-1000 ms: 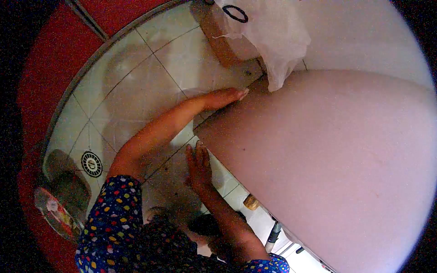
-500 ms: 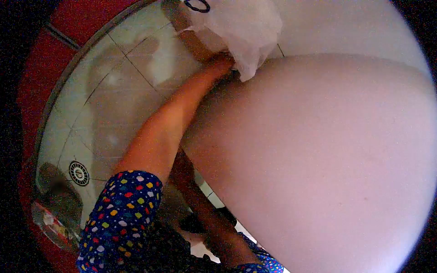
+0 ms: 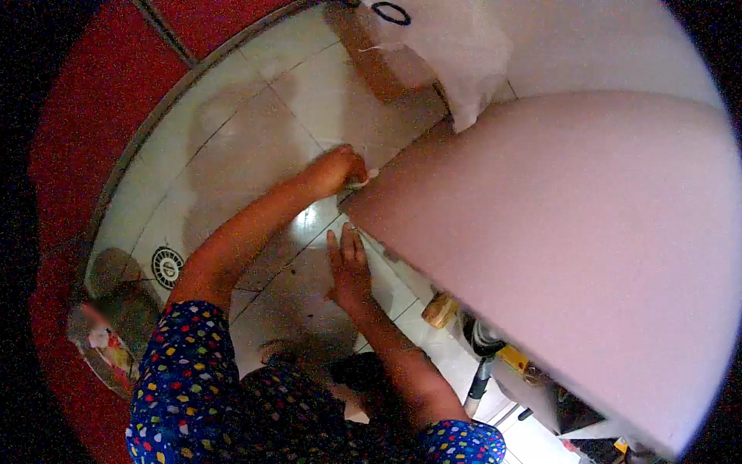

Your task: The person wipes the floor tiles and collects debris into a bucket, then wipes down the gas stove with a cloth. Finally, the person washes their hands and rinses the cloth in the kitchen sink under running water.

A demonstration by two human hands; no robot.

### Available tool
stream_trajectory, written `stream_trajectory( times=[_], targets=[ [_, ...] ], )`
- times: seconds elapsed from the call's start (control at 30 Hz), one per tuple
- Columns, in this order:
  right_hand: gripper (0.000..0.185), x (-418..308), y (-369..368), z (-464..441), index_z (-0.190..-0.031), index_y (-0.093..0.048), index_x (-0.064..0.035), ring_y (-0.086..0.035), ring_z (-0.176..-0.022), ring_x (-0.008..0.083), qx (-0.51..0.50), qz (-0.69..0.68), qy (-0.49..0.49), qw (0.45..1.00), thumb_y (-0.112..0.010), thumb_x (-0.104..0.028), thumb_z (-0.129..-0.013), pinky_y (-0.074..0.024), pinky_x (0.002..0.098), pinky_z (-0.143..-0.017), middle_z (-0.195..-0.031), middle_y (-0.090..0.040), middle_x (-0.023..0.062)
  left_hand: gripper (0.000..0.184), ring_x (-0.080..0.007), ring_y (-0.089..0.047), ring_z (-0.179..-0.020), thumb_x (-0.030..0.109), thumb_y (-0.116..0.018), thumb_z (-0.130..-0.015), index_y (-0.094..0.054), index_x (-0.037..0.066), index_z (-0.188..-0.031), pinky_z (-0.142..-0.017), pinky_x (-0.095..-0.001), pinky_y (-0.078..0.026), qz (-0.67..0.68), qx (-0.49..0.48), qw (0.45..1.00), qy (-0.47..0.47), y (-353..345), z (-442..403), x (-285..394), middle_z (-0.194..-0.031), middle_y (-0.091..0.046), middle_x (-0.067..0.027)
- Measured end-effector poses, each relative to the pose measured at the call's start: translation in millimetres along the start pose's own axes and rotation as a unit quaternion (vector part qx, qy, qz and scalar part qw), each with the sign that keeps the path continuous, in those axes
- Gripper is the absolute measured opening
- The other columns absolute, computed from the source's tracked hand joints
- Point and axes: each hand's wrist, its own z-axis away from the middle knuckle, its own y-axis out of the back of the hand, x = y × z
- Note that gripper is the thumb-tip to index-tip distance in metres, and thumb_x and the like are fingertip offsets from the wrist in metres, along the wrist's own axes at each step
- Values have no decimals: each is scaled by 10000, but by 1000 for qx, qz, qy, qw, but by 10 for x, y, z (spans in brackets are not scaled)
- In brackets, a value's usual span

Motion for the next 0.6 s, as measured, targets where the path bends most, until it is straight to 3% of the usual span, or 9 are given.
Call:
stream_trajectory(
  times=[0.1,0.2,0.27,0.37,0.43,0.53,0.6],
  targets=[
    [1244,-36,20,67,-1437,-202,-93,-164,-1359,409,28,22,14,999,-897,-217,-413,-224,427,-1103,-1488,-109,222,215,-257,-542,-872,36,-610,-678,-679,85,-875,-846,-346,-403,-6,26,1000,-5,99,547,210,-882,-659,-93],
    [1189,-62,151,101,-1425,-244,-87,-172,-1356,408,41,35,21,998,-890,-202,-433,-218,428,-1103,-1485,-126,215,189,-264,-524,-858,61,-573,-676,-687,122,-813,-798,-350,-425,12,48,999,-15,117,897,291,-840,-647,-40],
    [1150,-78,144,164,-1404,-270,-51,-224,-1327,418,70,27,41,996,-883,-176,-439,-233,464,-1088,-1457,-194,238,220,-263,-521,-871,34,-555,-681,-691,124,-828,-808,-348,-423,23,-65,997,-32,182,1030,397,-864,-651,-43],
    [1076,-106,118,332,-1401,-291,-71,-251,-1315,410,126,-13,25,992,-851,-102,-483,-246,473,-1078,-1453,-218,227,283,-283,-536,-918,-30,-518,-687,-691,106,-863,-852,-358,-429,-37,272,958,79,227,749,89,-947,-660,-46],
    [1003,-137,80,472,-1403,-299,-91,-278,-1300,395,162,-59,19,985,-809,-50,-540,-261,473,-1070,-1440,-245,218,275,-307,-588,-912,-19,-583,-683,-682,85,-918,-841,-406,-450,-111,305,944,64,645,334,-24,-949,-659,-91],
    [890,-119,-59,621,-1385,-327,-52,-300,-1276,398,144,-62,-10,988,-778,-87,-618,-269,447,-1064,-1398,-296,207,286,-316,-586,-914,-30,-607,-657,-674,66,-918,-817,-400,-464,-62,294,948,108,429,-138,-151,-963,-654,-110],
    [867,-124,-71,705,-1378,-341,-50,-310,-1268,394,134,-75,-16,988,-769,-81,-625,-278,445,-1059,-1390,-307,203,258,-293,-575,-921,10,-633,-652,-664,55,-904,-830,-369,-457,-27,183,981,54,124,-284,-124,-958,-644,-99]
  ],
)
